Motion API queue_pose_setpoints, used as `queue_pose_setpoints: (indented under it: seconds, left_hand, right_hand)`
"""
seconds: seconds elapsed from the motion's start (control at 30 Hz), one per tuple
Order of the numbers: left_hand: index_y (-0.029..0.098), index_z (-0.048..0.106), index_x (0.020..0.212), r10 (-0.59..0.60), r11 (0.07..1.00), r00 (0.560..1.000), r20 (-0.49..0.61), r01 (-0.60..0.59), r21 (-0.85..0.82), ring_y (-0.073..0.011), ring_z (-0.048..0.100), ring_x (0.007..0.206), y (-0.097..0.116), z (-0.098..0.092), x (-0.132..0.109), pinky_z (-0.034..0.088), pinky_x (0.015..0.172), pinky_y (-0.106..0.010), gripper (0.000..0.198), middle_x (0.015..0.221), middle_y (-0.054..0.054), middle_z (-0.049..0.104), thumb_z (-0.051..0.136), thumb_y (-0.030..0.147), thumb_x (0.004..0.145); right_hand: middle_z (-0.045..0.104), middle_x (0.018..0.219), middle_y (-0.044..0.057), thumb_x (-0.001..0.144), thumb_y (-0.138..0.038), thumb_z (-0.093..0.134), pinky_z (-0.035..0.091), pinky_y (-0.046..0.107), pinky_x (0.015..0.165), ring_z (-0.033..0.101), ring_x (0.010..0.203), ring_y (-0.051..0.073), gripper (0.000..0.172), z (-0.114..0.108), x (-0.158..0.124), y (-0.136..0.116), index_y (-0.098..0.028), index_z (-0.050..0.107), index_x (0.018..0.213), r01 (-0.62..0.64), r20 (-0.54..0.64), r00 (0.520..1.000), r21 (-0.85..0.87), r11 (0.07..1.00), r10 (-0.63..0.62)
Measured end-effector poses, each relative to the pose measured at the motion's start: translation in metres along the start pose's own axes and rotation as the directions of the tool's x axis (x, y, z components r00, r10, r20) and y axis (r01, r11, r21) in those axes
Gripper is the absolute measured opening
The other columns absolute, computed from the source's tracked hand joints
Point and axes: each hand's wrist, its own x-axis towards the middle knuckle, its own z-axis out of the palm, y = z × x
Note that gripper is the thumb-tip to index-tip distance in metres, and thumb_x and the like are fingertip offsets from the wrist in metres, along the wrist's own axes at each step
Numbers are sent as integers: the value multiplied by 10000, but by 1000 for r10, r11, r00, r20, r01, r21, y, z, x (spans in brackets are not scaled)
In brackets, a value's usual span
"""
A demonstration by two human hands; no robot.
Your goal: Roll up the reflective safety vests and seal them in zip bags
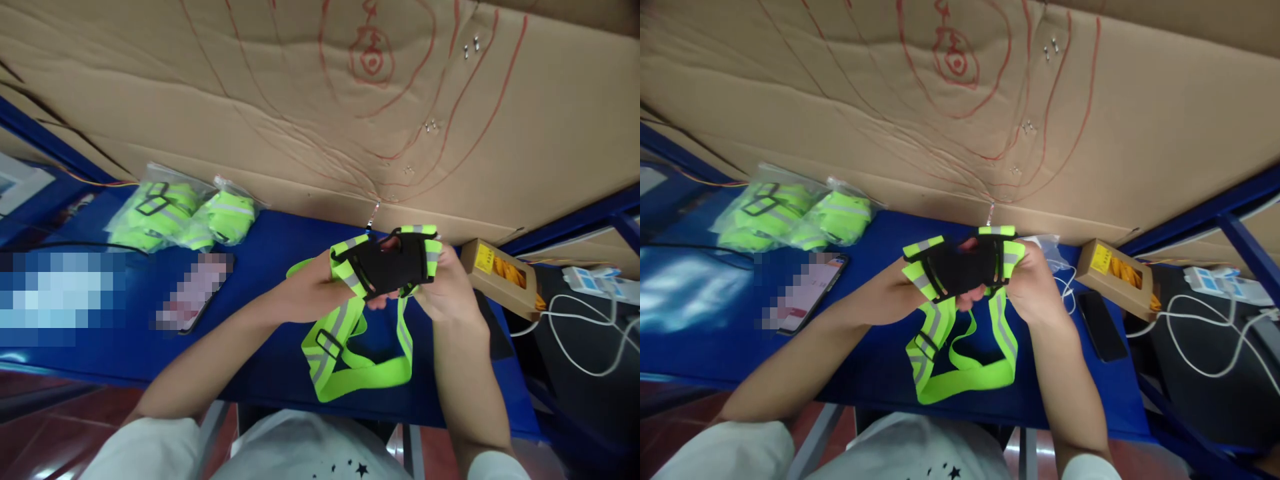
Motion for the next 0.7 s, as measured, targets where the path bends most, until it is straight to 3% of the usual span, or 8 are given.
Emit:
queue_pose_setpoints:
  seconds: [0.07,0.13,0.23,0.33,0.47,0.57,0.63,0.7]
  left_hand:
    - [189,747,1213,100,970,991,-92,-76,232,-275,727,1148,-4,0,3,549,1096,-443,344,1170,-100,784,684,431,977]
    - [222,720,1288,175,924,980,-94,-130,360,-307,653,1305,-6,2,5,472,1196,-474,460,1283,-90,755,791,434,886]
    - [246,711,1304,183,936,979,-89,-146,320,-317,657,1303,-10,9,5,486,1189,-476,553,1281,-92,757,848,476,820]
    - [236,725,1250,168,960,960,-224,-107,259,-307,693,1237,-21,12,3,512,1159,-486,509,1206,-91,779,847,477,819]
    - [215,752,1144,184,975,929,-320,-132,176,-310,721,1168,-38,5,1,544,1105,-499,457,1159,-95,785,856,491,796]
    - [216,753,1153,123,991,926,-358,-97,92,-309,728,1155,-41,-3,3,561,1068,-485,470,1168,-94,787,854,500,792]
    - [218,757,1159,77,995,931,-356,-47,93,-310,721,1170,-38,-4,5,557,1067,-467,461,1153,-93,793,855,483,796]
    - [215,767,1143,71,993,952,-298,-39,114,-308,720,1160,-35,-2,7,558,1057,-441,445,1124,-90,800,849,485,799]
  right_hand:
    - [798,983,29,785,-247,879,678,404,810,770,988,269,147,2,-2,0,-299,824,911,148,-105,981,-136,980,-163]
    - [779,1186,21,834,-266,840,639,452,992,703,1224,296,106,4,-4,2,-328,833,920,223,-126,959,-217,950,-254]
    - [763,1254,26,882,-325,798,606,480,1066,653,1316,313,73,9,-6,9,-333,833,946,229,-73,964,-256,939,-255]
    - [771,1219,29,876,-352,812,594,490,1087,666,1293,308,128,16,-4,16,-337,818,1003,250,-33,960,-346,904,-279]
    - [625,1475,45,816,-400,880,547,496,1147,615,1355,296,583,20,-3,8,-358,670,1359,280,-19,941,-517,809,-338]
    - [476,1624,36,707,-514,944,504,545,1187,532,1452,326,1012,8,-7,-7,-417,428,1573,251,98,967,-519,817,-236]
    - [477,1629,32,665,-573,951,489,566,1197,485,1496,344,1120,-3,-11,-14,-430,365,1610,210,206,971,-488,847,-122]
    - [545,1575,42,745,-541,912,541,530,1150,524,1469,321,1006,-10,-12,-17,-408,397,1598,156,188,979,-477,865,-73]
